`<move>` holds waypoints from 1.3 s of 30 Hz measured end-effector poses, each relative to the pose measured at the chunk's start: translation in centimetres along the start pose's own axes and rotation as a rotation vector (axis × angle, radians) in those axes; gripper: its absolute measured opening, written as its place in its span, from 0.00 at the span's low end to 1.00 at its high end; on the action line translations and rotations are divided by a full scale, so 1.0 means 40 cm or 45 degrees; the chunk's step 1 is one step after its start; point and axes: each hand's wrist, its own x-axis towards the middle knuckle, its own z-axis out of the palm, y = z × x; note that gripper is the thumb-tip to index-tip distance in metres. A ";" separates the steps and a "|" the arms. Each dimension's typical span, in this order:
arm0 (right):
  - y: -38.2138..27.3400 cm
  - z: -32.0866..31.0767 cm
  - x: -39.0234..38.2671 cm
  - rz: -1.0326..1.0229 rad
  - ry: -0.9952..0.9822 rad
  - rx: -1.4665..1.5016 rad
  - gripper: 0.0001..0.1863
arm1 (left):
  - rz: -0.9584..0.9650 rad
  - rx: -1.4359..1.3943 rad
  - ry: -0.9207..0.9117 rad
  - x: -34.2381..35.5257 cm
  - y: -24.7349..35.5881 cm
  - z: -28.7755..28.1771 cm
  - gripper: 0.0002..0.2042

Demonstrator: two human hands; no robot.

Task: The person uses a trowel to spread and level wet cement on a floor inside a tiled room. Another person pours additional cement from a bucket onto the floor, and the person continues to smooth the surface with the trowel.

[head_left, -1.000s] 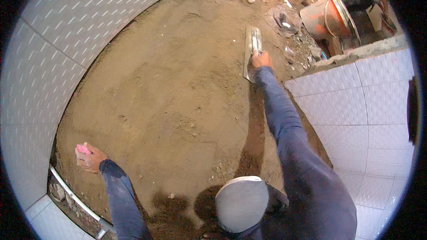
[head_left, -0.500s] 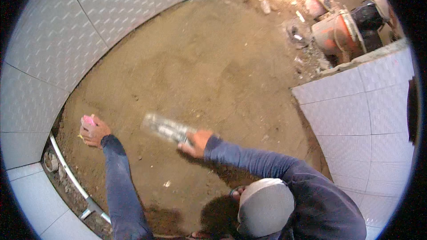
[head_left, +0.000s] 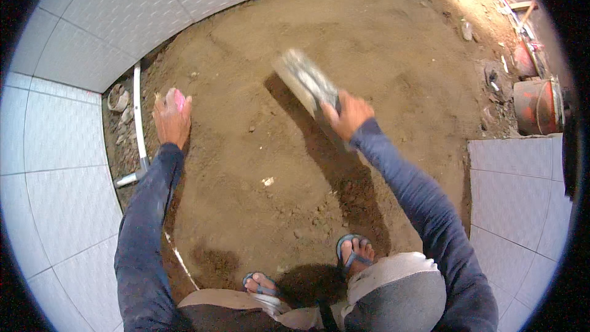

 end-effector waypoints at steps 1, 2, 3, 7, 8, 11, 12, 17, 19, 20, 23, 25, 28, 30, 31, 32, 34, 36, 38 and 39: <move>-0.064 -0.003 0.027 -0.040 0.042 0.057 0.30 | -0.111 -0.109 -0.096 -0.065 -0.007 -0.053 0.24; -0.140 -0.020 0.058 -0.122 0.070 0.090 0.30 | -0.176 -0.196 -0.095 -0.137 -0.019 -0.089 0.23; -0.178 0.020 0.085 -0.180 -0.057 0.083 0.30 | -0.241 -0.289 -0.088 -0.201 -0.026 -0.115 0.23; -0.139 0.113 0.094 -0.268 -0.097 -0.131 0.31 | -0.557 -0.566 -0.016 -0.365 0.056 -0.133 0.21; -0.117 0.115 0.089 -0.235 -0.084 -0.129 0.31 | -0.599 -0.582 0.017 -0.378 0.062 -0.130 0.21; -0.221 0.087 -0.001 -0.242 -0.097 0.096 0.32 | -0.741 -0.523 0.099 -0.435 -0.009 -0.205 0.21; -0.211 0.121 -0.021 -0.251 -0.152 0.045 0.32 | -0.760 -0.568 0.136 -0.430 -0.026 -0.219 0.21; -0.211 0.150 -0.062 -0.313 -0.306 0.174 0.31 | -0.991 -0.911 0.258 -0.368 -0.066 -0.226 0.22; -0.304 0.117 -0.134 -0.412 -0.421 0.327 0.31 | -1.223 -1.086 0.104 -0.379 -0.094 -0.276 0.21; -0.355 0.112 -0.179 -0.465 -0.474 0.309 0.31 | -1.258 -1.127 0.106 -0.385 -0.095 -0.273 0.21; -0.366 0.272 -0.291 -0.614 -0.569 -0.039 0.31 | -1.360 -1.287 0.102 -0.392 -0.079 -0.273 0.22; -0.386 0.246 -0.296 -0.625 -0.561 -0.046 0.31 | -1.399 -1.309 0.068 -0.407 -0.077 -0.310 0.22; -0.367 0.190 -0.334 -0.629 -0.587 -0.008 0.31 | -1.413 -1.406 0.058 -0.429 -0.100 -0.344 0.21; -0.330 0.190 -0.410 -0.645 -0.581 -0.040 0.31 | -1.420 -1.433 0.095 -0.444 -0.124 -0.375 0.21; -0.248 0.275 -0.431 -0.644 -0.491 -0.058 0.29 | -1.413 -1.488 0.116 -0.436 -0.114 -0.364 0.22; -0.247 0.264 -0.426 -0.666 -0.503 -0.070 0.29 | -1.425 -1.471 0.164 -0.436 -0.124 -0.380 0.22; -0.252 0.228 -0.421 -0.667 -0.511 -0.118 0.29 | -1.418 -1.426 0.144 -0.429 -0.124 -0.374 0.21; -0.202 0.163 -0.458 -0.548 -0.481 -0.093 0.29 | -1.253 -1.403 0.094 -0.440 -0.120 -0.405 0.21; -0.146 0.119 -0.483 -0.454 -0.514 -0.114 0.30 | -1.202 -1.395 0.058 -0.447 -0.125 -0.433 0.21; -0.080 0.157 -0.494 -0.307 -0.546 -0.115 0.30 | -1.292 -1.464 0.087 -0.447 -0.124 -0.405 0.21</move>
